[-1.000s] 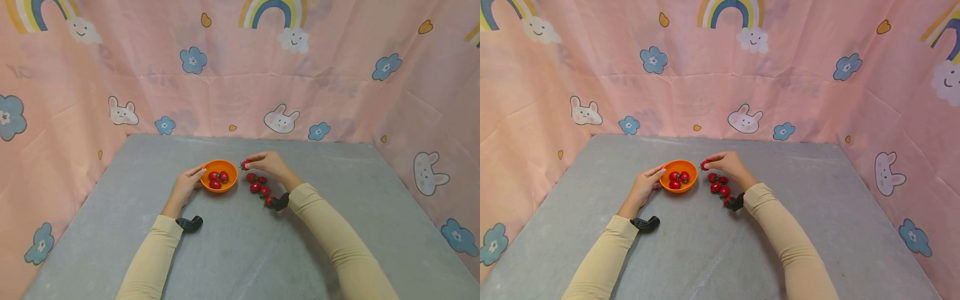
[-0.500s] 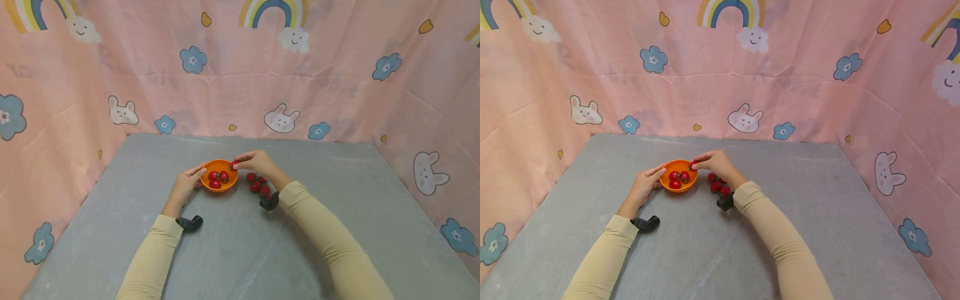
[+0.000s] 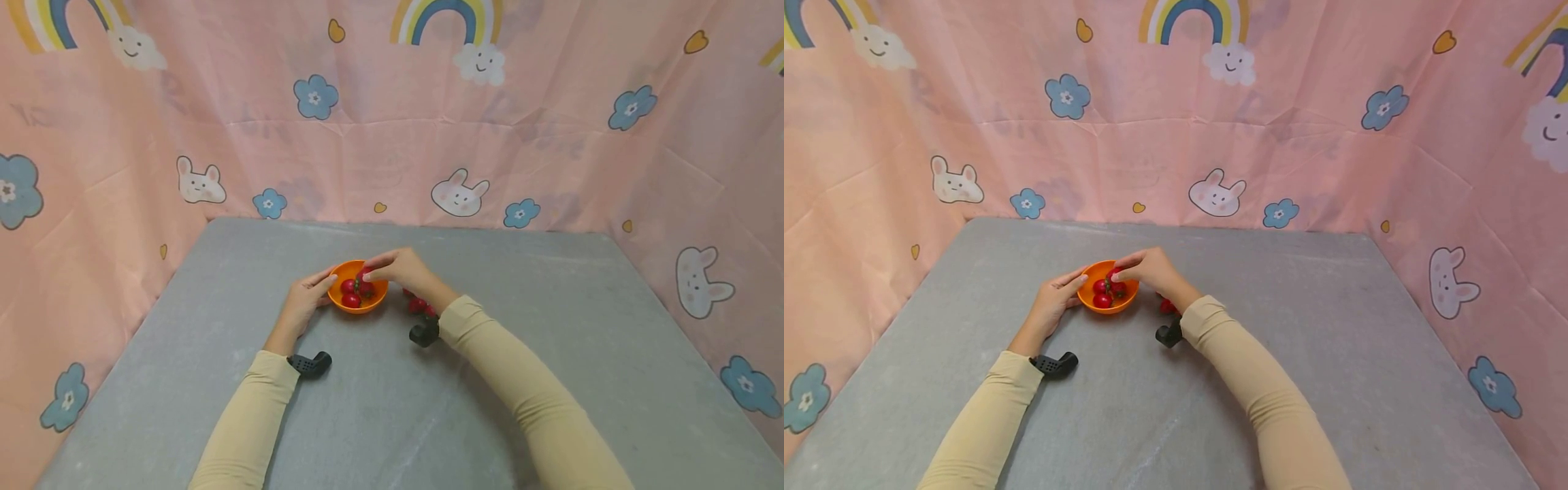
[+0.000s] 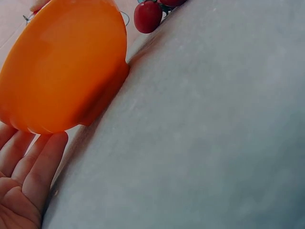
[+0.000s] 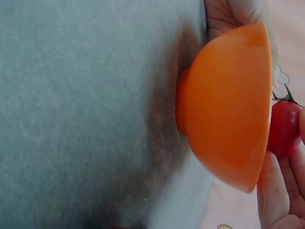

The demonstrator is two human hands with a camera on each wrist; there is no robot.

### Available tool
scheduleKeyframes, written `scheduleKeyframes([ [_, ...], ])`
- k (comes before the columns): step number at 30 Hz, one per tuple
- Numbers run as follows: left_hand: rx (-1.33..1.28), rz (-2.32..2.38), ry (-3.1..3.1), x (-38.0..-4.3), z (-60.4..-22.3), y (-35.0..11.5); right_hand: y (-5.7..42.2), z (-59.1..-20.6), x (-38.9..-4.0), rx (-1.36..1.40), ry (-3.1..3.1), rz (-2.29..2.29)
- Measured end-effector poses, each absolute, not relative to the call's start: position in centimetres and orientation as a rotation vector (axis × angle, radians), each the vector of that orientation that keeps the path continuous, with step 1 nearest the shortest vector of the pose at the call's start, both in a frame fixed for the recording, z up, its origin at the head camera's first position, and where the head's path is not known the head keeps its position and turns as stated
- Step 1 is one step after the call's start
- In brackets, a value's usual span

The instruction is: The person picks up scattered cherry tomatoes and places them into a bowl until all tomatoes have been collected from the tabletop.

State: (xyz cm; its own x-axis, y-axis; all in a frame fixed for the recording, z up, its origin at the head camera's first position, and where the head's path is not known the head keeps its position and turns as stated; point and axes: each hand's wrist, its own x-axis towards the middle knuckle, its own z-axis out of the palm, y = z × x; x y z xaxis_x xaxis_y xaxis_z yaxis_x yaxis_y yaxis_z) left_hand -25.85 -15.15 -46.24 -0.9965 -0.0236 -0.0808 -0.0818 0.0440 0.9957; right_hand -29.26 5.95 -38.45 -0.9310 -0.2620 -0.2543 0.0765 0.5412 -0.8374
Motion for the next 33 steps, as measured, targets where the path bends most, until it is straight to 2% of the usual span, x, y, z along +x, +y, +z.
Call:
scheduleKeyframes([
  [33, -0.087, 2.148, 2.225, -25.8, -46.1, -15.2, 4.5, -38.5, -28.8, -0.261, 2.439, -1.236],
])
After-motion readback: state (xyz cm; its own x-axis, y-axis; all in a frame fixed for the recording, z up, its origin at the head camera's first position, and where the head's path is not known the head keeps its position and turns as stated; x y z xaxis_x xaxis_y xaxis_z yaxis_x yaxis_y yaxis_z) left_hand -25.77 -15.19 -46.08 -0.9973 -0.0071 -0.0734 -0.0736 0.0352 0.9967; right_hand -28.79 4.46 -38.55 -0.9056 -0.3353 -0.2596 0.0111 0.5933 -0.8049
